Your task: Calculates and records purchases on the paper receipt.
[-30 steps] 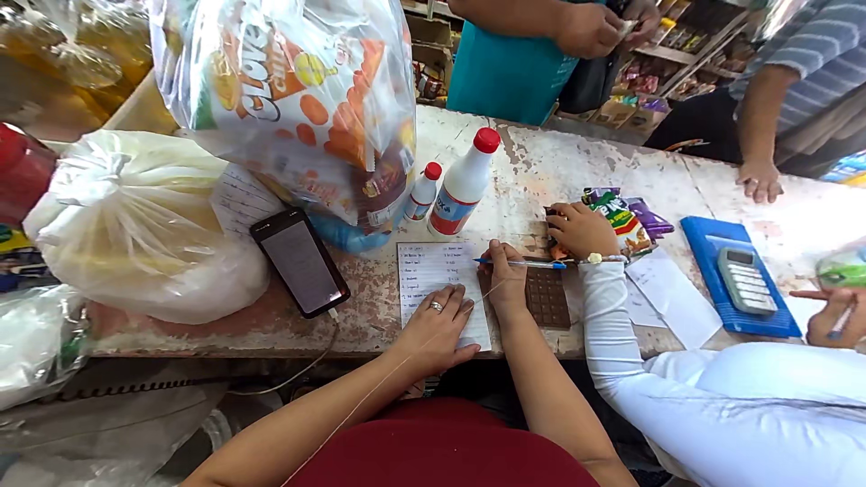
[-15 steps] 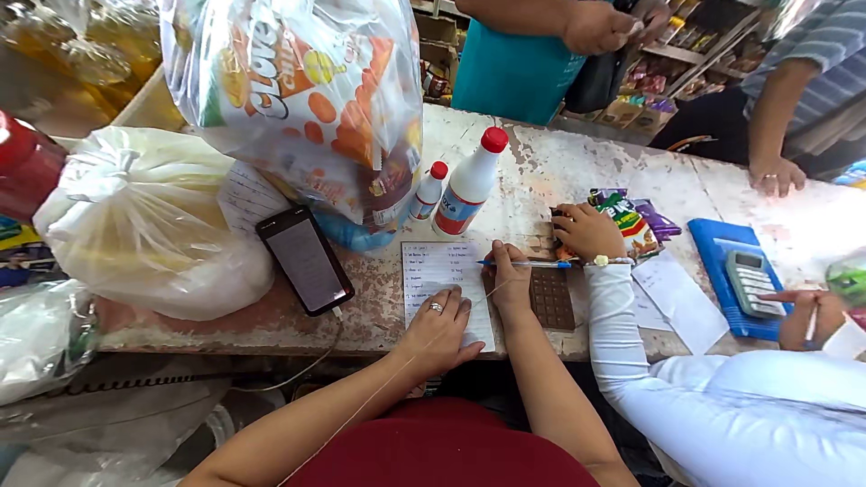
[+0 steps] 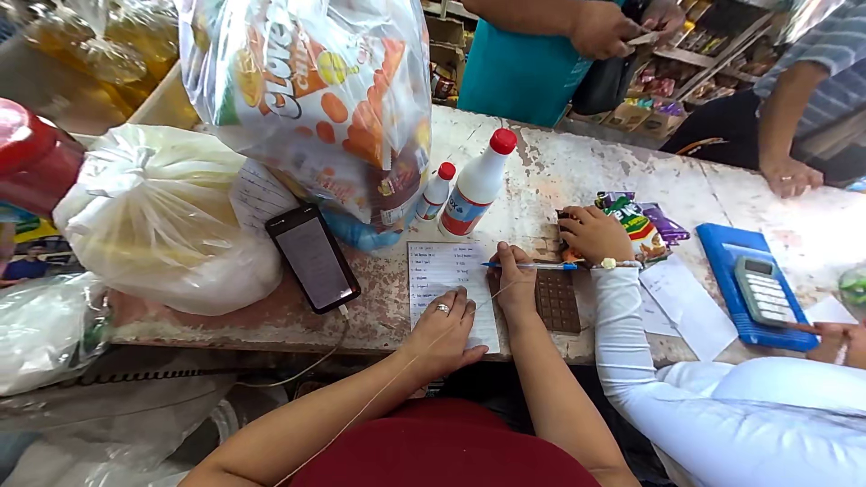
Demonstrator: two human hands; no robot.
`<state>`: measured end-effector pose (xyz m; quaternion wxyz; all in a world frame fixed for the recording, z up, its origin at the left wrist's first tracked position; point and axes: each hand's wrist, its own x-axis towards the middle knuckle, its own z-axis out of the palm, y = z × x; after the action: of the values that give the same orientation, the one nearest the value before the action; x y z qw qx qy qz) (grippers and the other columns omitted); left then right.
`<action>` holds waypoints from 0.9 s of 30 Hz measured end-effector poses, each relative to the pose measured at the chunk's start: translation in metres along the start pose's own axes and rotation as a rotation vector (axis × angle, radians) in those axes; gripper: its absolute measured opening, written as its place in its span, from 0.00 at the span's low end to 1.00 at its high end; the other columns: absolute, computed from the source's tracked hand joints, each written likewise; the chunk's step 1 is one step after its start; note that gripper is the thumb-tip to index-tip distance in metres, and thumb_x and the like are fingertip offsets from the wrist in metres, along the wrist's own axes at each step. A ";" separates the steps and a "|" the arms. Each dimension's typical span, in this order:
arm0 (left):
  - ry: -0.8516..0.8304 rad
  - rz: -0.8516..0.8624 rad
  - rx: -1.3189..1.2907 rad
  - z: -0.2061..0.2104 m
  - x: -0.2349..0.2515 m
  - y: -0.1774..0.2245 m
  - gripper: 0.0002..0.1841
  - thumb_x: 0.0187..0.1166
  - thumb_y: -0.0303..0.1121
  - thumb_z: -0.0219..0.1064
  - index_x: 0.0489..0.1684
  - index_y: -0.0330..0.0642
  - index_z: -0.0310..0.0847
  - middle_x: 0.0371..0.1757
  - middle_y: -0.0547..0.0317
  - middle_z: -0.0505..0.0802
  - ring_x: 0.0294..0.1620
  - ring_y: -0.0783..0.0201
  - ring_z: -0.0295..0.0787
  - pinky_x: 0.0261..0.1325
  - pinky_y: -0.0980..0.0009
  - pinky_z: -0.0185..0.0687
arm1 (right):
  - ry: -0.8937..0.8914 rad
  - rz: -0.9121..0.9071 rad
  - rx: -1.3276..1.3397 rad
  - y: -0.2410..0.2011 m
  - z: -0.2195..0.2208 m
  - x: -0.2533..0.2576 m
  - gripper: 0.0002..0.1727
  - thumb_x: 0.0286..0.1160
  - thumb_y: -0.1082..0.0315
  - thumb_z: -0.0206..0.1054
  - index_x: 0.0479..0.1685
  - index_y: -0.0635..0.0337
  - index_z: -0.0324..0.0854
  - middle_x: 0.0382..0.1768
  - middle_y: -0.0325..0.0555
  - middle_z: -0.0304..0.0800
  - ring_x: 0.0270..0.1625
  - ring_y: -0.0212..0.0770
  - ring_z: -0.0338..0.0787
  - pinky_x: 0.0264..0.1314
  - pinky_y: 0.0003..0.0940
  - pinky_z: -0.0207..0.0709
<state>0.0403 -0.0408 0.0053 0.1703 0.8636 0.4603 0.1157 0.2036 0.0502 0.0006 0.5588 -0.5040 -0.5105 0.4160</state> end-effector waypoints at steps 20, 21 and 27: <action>-0.138 0.015 -0.056 -0.007 -0.009 -0.001 0.53 0.74 0.66 0.64 0.88 0.28 0.57 0.91 0.30 0.60 0.93 0.37 0.52 0.92 0.45 0.46 | -0.015 -0.008 -0.002 -0.003 0.004 0.001 0.20 0.92 0.62 0.53 0.26 0.50 0.80 0.21 0.26 0.84 0.22 0.22 0.80 0.27 0.18 0.77; -0.121 0.020 -0.070 -0.007 -0.010 -0.002 0.52 0.75 0.66 0.64 0.88 0.29 0.58 0.91 0.30 0.61 0.93 0.37 0.52 0.93 0.46 0.46 | -0.010 -0.008 0.005 -0.004 0.005 0.002 0.20 0.92 0.62 0.53 0.26 0.50 0.80 0.21 0.26 0.84 0.22 0.22 0.81 0.28 0.19 0.78; 0.089 0.143 -0.199 -0.005 -0.015 -0.018 0.30 0.84 0.48 0.58 0.76 0.34 0.77 0.83 0.38 0.77 0.87 0.40 0.66 0.89 0.47 0.56 | 0.016 -0.048 0.013 0.000 0.006 0.006 0.24 0.94 0.63 0.47 0.23 0.50 0.78 0.17 0.27 0.84 0.18 0.24 0.80 0.24 0.19 0.77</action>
<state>0.0165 -0.0430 0.0018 0.2257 0.8670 0.3911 0.2108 0.1984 0.0568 0.0017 0.5760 -0.4912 -0.5154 0.4017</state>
